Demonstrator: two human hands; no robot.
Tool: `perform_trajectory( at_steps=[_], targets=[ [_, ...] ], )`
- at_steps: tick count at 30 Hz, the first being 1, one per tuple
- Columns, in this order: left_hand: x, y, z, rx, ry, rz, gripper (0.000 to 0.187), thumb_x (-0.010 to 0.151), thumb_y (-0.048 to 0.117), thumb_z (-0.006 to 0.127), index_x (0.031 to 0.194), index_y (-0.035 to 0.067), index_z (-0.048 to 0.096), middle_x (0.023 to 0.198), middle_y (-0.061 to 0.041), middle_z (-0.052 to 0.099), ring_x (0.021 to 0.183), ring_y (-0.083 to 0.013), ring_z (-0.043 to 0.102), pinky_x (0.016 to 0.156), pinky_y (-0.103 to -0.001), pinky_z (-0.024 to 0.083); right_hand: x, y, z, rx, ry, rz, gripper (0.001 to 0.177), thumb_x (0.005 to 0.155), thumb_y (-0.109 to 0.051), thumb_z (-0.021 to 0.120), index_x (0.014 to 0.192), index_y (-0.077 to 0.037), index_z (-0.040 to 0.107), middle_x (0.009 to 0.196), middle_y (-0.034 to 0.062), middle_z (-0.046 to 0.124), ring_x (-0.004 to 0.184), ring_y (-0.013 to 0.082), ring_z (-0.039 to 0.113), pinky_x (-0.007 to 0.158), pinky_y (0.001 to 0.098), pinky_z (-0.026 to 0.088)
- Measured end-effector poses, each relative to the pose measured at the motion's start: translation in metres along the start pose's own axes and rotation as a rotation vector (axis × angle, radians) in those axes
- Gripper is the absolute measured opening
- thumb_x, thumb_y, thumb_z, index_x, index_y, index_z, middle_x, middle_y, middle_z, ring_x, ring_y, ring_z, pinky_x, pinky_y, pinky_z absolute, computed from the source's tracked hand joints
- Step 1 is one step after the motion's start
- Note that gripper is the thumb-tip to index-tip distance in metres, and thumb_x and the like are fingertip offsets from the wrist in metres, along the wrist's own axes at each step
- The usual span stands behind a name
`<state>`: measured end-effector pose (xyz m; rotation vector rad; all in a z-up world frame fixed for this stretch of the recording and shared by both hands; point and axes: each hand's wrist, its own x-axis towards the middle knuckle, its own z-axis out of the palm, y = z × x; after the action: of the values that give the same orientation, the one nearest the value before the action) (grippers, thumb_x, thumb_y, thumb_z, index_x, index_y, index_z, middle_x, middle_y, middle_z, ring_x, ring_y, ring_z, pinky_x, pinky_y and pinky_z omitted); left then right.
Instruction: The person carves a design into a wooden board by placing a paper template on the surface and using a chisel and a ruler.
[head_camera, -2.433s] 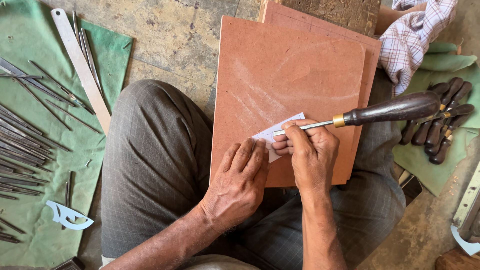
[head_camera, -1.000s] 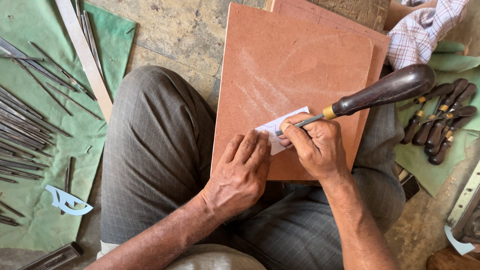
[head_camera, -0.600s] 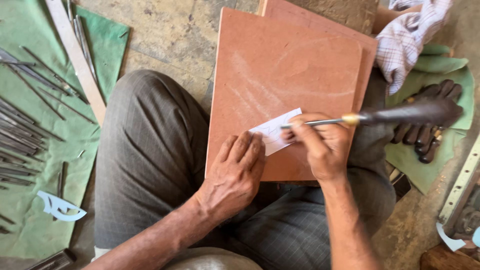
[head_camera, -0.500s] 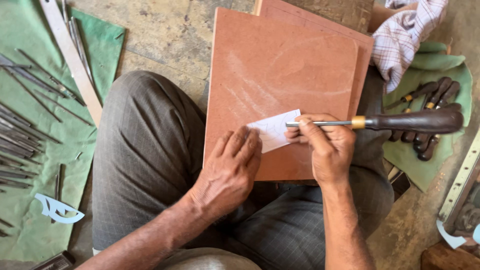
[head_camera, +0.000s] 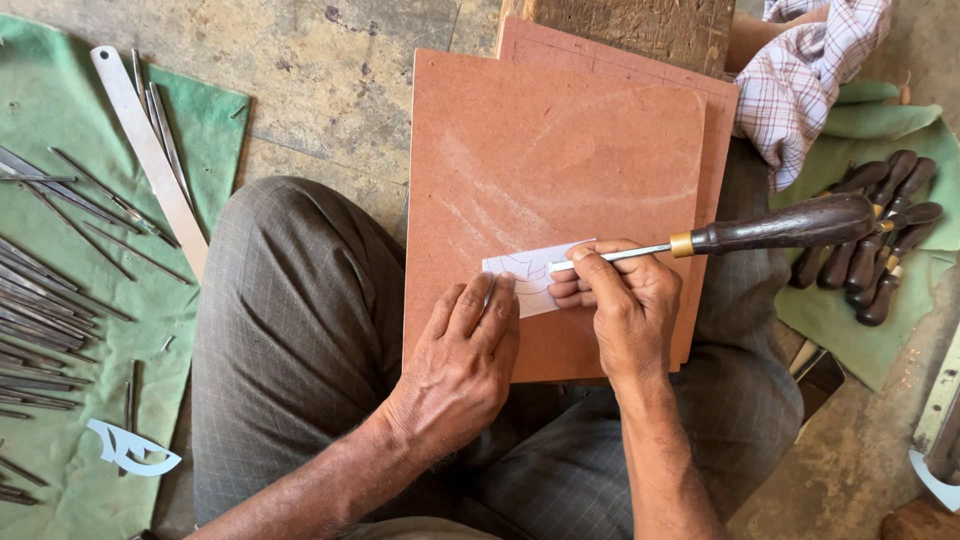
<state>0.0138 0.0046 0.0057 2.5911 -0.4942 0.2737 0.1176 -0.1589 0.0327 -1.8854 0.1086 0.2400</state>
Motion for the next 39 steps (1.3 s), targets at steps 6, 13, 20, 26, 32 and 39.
perform_trajectory(
  at_steps=[6, 13, 20, 26, 32, 39],
  targets=[
    [0.002, 0.003, 0.003, -0.005, -0.017, -0.031, 0.057, 0.087, 0.019, 0.055, 0.133, -0.015, 0.056, 0.140, -0.032, 0.052, 0.133, -0.0438, 0.049, 0.111, -0.055, 0.041, 0.000, 0.002, 0.001, -0.024, -0.001, -0.008, 0.015, 0.097, -0.008, 0.065, 0.093, 0.003, 0.074, 0.077, 0.0109, 0.074, 0.063, 0.0149, 0.072, 0.058, 0.0280, 0.064],
    [0.004, 0.014, 0.008, 0.033, -0.055, -0.089, 0.062, 0.089, 0.022, 0.052, 0.141, -0.012, 0.050, 0.141, -0.031, 0.051, 0.133, -0.0447, 0.048, 0.112, -0.056, 0.039, 0.001, 0.000, 0.000, -0.071, -0.020, -0.020, 0.015, 0.097, -0.009, 0.064, 0.092, 0.002, 0.073, 0.076, 0.0114, 0.074, 0.063, 0.0148, 0.072, 0.057, 0.0279, 0.063],
    [0.002, 0.014, 0.011, 0.029, -0.059, -0.093, 0.061, 0.090, 0.022, 0.051, 0.142, -0.011, 0.050, 0.142, -0.031, 0.050, 0.135, -0.0447, 0.047, 0.114, -0.056, 0.037, 0.003, -0.001, 0.001, -0.084, -0.027, 0.002, 0.016, 0.096, -0.010, 0.065, 0.091, 0.003, 0.073, 0.075, 0.0120, 0.074, 0.062, 0.0153, 0.072, 0.056, 0.0279, 0.063],
    [0.000, 0.013, 0.012, 0.027, -0.048, -0.089, 0.061, 0.091, 0.020, 0.051, 0.143, -0.012, 0.048, 0.142, -0.031, 0.049, 0.136, -0.0450, 0.046, 0.114, -0.056, 0.037, 0.002, -0.002, 0.001, -0.079, -0.039, -0.003, 0.016, 0.097, -0.010, 0.064, 0.092, 0.003, 0.073, 0.076, 0.0120, 0.074, 0.063, 0.0147, 0.072, 0.057, 0.0271, 0.062],
    [0.002, 0.013, 0.012, 0.015, -0.052, -0.086, 0.061, 0.091, 0.020, 0.051, 0.143, -0.013, 0.048, 0.141, -0.031, 0.050, 0.135, -0.0454, 0.046, 0.113, -0.057, 0.038, 0.003, -0.002, 0.001, -0.113, -0.046, -0.004, 0.017, 0.096, -0.010, 0.064, 0.091, 0.003, 0.073, 0.073, 0.0123, 0.074, 0.061, 0.0143, 0.072, 0.054, 0.0263, 0.062],
    [0.003, 0.014, 0.011, 0.035, -0.050, -0.088, 0.059, 0.092, 0.019, 0.051, 0.142, -0.012, 0.048, 0.140, -0.031, 0.051, 0.134, -0.0444, 0.047, 0.112, -0.057, 0.039, 0.012, 0.002, -0.003, -0.135, -0.140, -0.041, 0.018, 0.096, -0.009, 0.064, 0.091, 0.006, 0.072, 0.070, 0.0137, 0.072, 0.057, 0.0148, 0.070, 0.051, 0.0262, 0.060]
  ],
)
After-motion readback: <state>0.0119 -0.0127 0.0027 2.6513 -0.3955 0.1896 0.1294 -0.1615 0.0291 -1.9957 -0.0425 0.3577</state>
